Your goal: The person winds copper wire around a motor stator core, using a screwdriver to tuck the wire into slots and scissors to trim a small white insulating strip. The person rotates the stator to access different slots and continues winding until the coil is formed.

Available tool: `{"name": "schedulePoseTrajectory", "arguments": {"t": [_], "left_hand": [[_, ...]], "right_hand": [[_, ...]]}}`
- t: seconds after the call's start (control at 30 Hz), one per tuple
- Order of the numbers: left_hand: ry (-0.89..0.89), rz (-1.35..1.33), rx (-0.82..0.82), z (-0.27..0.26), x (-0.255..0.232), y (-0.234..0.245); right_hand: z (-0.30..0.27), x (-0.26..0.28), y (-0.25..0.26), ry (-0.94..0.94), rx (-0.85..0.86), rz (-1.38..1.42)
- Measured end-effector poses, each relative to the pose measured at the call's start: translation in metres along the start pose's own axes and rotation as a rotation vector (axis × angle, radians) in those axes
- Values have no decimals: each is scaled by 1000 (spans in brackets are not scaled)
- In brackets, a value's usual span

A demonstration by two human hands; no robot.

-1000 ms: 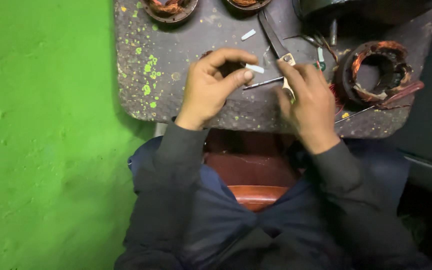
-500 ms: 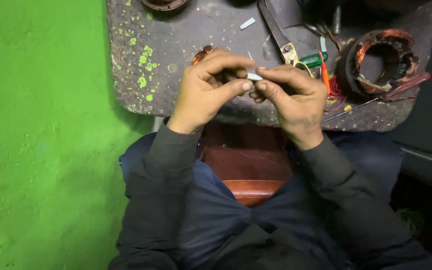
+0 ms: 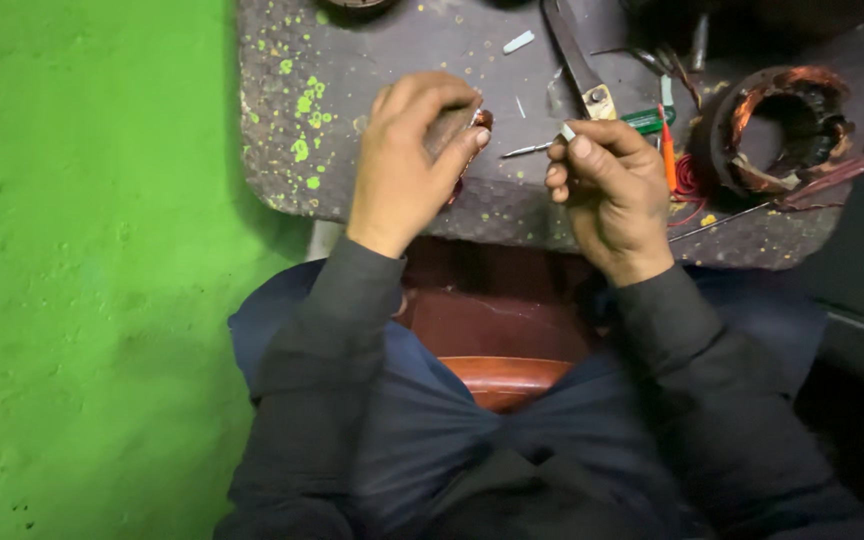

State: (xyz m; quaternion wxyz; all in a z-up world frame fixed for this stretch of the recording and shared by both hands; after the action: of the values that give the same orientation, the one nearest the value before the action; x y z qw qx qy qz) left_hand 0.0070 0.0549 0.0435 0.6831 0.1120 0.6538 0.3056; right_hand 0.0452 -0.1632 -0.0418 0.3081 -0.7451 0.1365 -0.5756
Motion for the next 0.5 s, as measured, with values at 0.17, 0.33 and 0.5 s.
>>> {"name": "schedulePoseTrajectory", "arguments": {"t": [0.17,0.33,0.5], "left_hand": [[76,-3,15,-10,22,12],[99,-16,-5,-24,49,5],[323,-222,153,-31,76,-8]], "right_hand": [[-2,5,-12,79,-21,-434],[-4,-1,-30,247,122,-829],[-6,-17,-37,421,203,-1016]]}}
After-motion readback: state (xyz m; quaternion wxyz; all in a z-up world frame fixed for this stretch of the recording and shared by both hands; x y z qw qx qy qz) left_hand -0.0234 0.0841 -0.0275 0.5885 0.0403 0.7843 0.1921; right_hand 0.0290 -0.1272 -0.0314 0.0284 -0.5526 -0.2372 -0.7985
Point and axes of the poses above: each hand's wrist, its own z-axis towards the middle knuckle, its own y-axis out of the back of the hand, x = y × z, the point moved 7 cm from there along z, towards the middle knuckle, and after that the axes turned 10 degrees about y, right-handed, at the moved point
